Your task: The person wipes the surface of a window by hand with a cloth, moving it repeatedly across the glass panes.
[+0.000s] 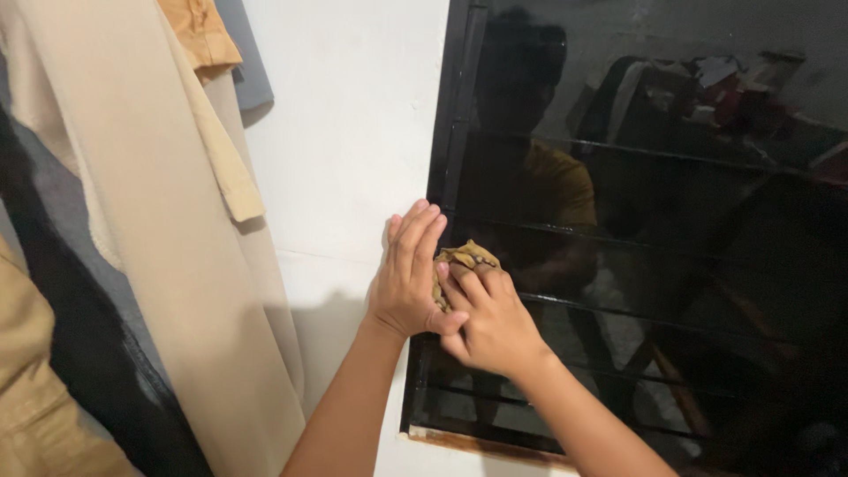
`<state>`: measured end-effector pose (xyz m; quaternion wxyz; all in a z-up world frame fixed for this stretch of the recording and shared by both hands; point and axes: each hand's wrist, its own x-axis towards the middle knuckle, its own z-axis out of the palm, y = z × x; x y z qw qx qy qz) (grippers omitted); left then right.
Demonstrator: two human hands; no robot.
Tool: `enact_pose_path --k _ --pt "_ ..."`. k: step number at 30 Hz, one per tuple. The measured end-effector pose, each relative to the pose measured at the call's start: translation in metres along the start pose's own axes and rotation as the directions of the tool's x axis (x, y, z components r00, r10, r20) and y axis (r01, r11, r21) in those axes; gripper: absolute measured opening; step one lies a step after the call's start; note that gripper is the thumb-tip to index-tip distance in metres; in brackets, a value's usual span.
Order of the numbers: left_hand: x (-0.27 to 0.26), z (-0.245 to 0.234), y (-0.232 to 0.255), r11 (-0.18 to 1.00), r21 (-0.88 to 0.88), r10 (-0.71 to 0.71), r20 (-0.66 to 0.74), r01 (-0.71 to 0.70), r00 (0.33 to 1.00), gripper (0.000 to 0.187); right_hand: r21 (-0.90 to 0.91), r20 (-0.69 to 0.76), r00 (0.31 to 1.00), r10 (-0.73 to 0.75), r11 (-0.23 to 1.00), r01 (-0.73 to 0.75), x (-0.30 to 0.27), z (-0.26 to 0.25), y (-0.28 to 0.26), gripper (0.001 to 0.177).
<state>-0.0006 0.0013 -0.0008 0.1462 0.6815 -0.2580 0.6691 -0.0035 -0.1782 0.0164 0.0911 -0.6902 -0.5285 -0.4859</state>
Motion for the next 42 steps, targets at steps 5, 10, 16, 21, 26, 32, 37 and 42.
enact_pose_path --k 5,10,16,21,26,32,37,42 --pt "0.002 -0.001 0.001 1.0 0.016 0.008 -0.01 -0.008 1.0 0.106 -0.097 0.028 0.999 0.034 0.995 -0.031 -0.024 -0.009 0.01 0.055" --pt "0.002 -0.002 0.002 1.0 0.02 0.023 -0.011 -0.023 1.0 0.102 -0.135 -0.11 0.972 0.208 0.966 -0.222 -0.066 -0.026 0.042 0.057" --pt "0.003 -0.001 0.004 0.997 0.057 0.046 0.001 -0.046 0.999 0.1 -0.092 -0.487 0.769 0.415 0.851 -0.517 -0.061 -0.028 0.055 0.048" --pt "0.005 -0.002 0.003 0.995 0.089 0.049 0.037 -0.052 0.998 0.1 -0.142 -0.347 0.887 0.305 0.918 -0.371 -0.037 -0.009 0.03 0.054" --pt "0.005 -0.002 0.004 0.995 0.081 0.051 0.02 -0.052 0.998 0.099 -0.08 -0.327 0.874 0.359 0.911 -0.404 -0.063 -0.041 0.044 0.051" --pt "0.005 -0.004 0.005 0.995 0.082 0.053 0.037 -0.056 0.998 0.099 -0.079 -0.471 0.791 0.391 0.874 -0.479 -0.029 -0.028 0.048 0.05" --pt "0.005 -0.004 0.003 0.993 0.095 0.059 0.058 -0.064 0.997 0.097 -0.148 -0.338 0.921 0.192 0.956 -0.254 -0.007 -0.006 0.023 0.053" --pt "0.006 -0.004 0.004 0.991 0.108 0.069 0.068 -0.076 0.995 0.095 0.02 -0.139 0.971 0.193 0.981 -0.192 -0.044 -0.038 0.045 0.044"
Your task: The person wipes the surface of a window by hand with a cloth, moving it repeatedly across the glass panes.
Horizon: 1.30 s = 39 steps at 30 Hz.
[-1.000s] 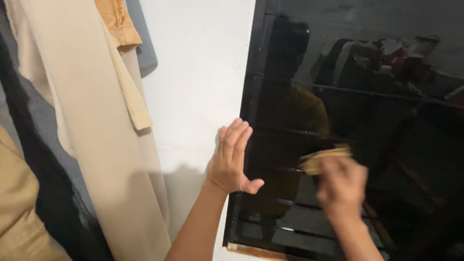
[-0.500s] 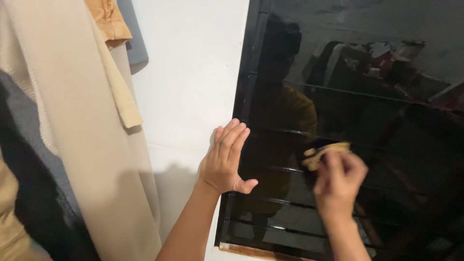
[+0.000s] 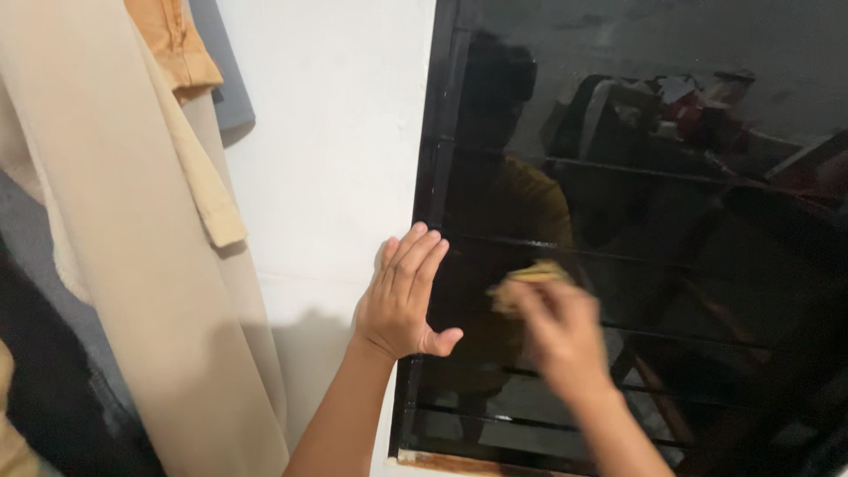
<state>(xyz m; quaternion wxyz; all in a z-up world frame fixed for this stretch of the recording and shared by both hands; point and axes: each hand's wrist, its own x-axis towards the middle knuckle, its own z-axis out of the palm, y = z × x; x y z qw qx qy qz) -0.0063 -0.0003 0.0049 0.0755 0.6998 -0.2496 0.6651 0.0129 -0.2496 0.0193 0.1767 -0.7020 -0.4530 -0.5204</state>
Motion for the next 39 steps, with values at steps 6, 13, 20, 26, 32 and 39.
enact_pose_path --k 6,13,20,26,32,39 --pt "-0.001 0.002 0.001 1.0 0.011 -0.008 0.031 0.008 0.999 0.095 -0.262 -0.248 0.966 0.071 0.955 -0.137 0.013 0.002 0.005 0.048" --pt "-0.001 0.002 0.0 1.0 -0.006 -0.014 0.055 0.014 0.998 0.094 -0.114 0.036 0.998 -0.049 0.992 0.053 0.02 0.045 -0.039 0.061" --pt "0.001 0.003 0.002 1.0 0.017 -0.013 0.085 0.012 0.996 0.094 -0.248 -0.185 0.979 0.079 0.961 -0.125 0.005 -0.009 0.008 0.053" --pt "0.004 -0.001 0.002 1.0 0.003 -0.013 0.09 0.013 0.996 0.098 -0.113 -0.217 0.975 0.044 0.991 -0.07 0.038 0.047 -0.033 0.058" --pt "0.0 0.002 0.002 1.0 -0.001 -0.017 0.08 0.017 0.997 0.097 -0.075 -0.075 0.996 -0.045 0.996 0.039 0.018 0.034 -0.033 0.055" --pt "-0.001 0.008 0.004 0.999 0.034 -0.014 0.079 0.011 0.997 0.097 0.006 -0.304 0.899 0.316 0.944 -0.33 -0.033 -0.025 0.028 0.024"
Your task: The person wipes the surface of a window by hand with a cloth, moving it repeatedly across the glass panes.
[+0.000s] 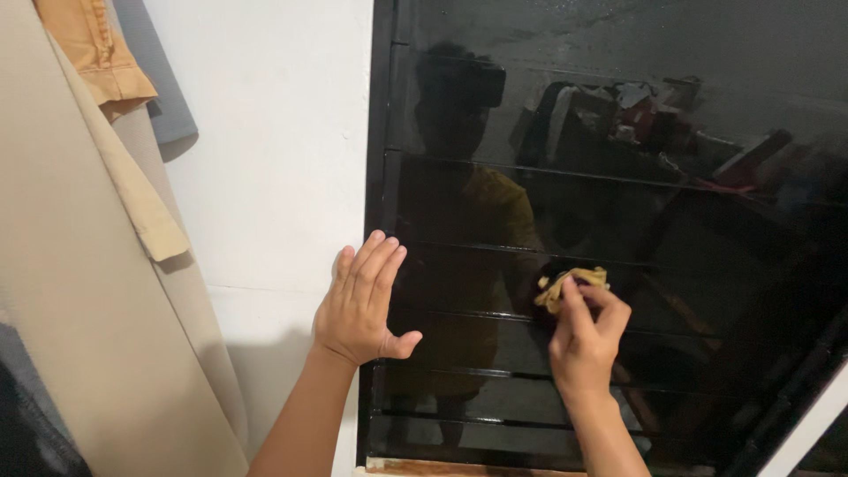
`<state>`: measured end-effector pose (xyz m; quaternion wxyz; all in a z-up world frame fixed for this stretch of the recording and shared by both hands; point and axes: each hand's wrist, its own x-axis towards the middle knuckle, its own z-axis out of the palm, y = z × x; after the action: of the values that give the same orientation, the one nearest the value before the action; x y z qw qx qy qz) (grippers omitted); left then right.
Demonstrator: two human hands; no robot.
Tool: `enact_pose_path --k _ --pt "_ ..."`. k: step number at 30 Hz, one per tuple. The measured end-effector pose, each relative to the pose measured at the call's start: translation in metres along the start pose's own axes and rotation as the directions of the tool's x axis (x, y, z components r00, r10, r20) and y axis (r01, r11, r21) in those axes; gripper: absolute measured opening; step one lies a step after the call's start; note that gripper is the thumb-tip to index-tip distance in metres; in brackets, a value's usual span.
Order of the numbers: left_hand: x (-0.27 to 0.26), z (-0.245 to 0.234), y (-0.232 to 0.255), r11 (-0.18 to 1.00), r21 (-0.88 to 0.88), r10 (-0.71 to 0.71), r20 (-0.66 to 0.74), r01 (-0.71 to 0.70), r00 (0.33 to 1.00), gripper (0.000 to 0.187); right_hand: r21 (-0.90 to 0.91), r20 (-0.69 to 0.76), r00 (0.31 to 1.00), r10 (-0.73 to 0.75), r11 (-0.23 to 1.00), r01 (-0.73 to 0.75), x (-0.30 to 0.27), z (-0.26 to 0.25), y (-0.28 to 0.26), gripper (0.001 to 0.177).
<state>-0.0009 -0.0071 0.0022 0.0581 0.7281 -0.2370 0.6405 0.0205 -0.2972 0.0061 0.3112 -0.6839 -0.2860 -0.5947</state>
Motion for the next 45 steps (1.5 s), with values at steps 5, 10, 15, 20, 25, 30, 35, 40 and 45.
enact_pose_path --k 5,10,15,20,25,30,35,40,45 --pt "0.002 -0.005 0.001 1.0 -0.009 -0.023 0.034 0.023 0.999 0.096 0.102 0.15 0.985 0.081 0.99 -0.097 -0.001 0.04 -0.03 0.044" --pt "0.004 -0.005 0.002 1.0 0.006 -0.018 0.027 0.018 0.999 0.095 -0.128 0.082 0.948 -0.307 0.94 0.316 0.004 0.051 -0.036 0.061" --pt "0.005 0.001 0.002 0.999 0.039 0.02 -0.038 -0.019 0.999 0.095 -0.079 0.03 0.998 0.055 0.995 -0.052 -0.007 -0.009 0.036 0.039" --pt "0.005 0.001 0.004 0.997 0.072 0.036 -0.033 -0.034 0.999 0.095 -0.29 -0.117 0.992 -0.044 0.957 0.008 -0.009 -0.035 0.058 0.034" --pt "0.007 -0.002 0.004 0.998 0.062 0.032 -0.023 -0.03 0.999 0.094 0.082 0.221 0.943 0.248 0.959 -0.271 -0.007 0.037 -0.019 0.018" --pt "0.008 -0.001 0.004 0.995 0.087 0.041 -0.046 -0.037 0.998 0.093 -0.107 0.1 0.962 -0.254 0.958 0.264 -0.01 0.036 -0.014 0.039" --pt "0.006 0.002 0.002 0.994 0.097 0.051 -0.048 -0.046 0.998 0.092 0.172 0.035 0.866 0.5 0.85 -0.498 -0.015 -0.03 0.058 0.031" --pt "0.007 0.003 0.006 0.993 0.109 0.043 -0.034 -0.039 0.999 0.092 -0.019 -0.129 0.972 0.194 0.98 -0.198 -0.013 -0.05 0.07 0.019" --pt "0.009 -0.002 0.011 1.0 0.026 -0.01 0.036 0.009 0.999 0.088 -0.064 0.061 0.959 -0.277 0.958 0.281 -0.005 0.005 0.018 0.029"
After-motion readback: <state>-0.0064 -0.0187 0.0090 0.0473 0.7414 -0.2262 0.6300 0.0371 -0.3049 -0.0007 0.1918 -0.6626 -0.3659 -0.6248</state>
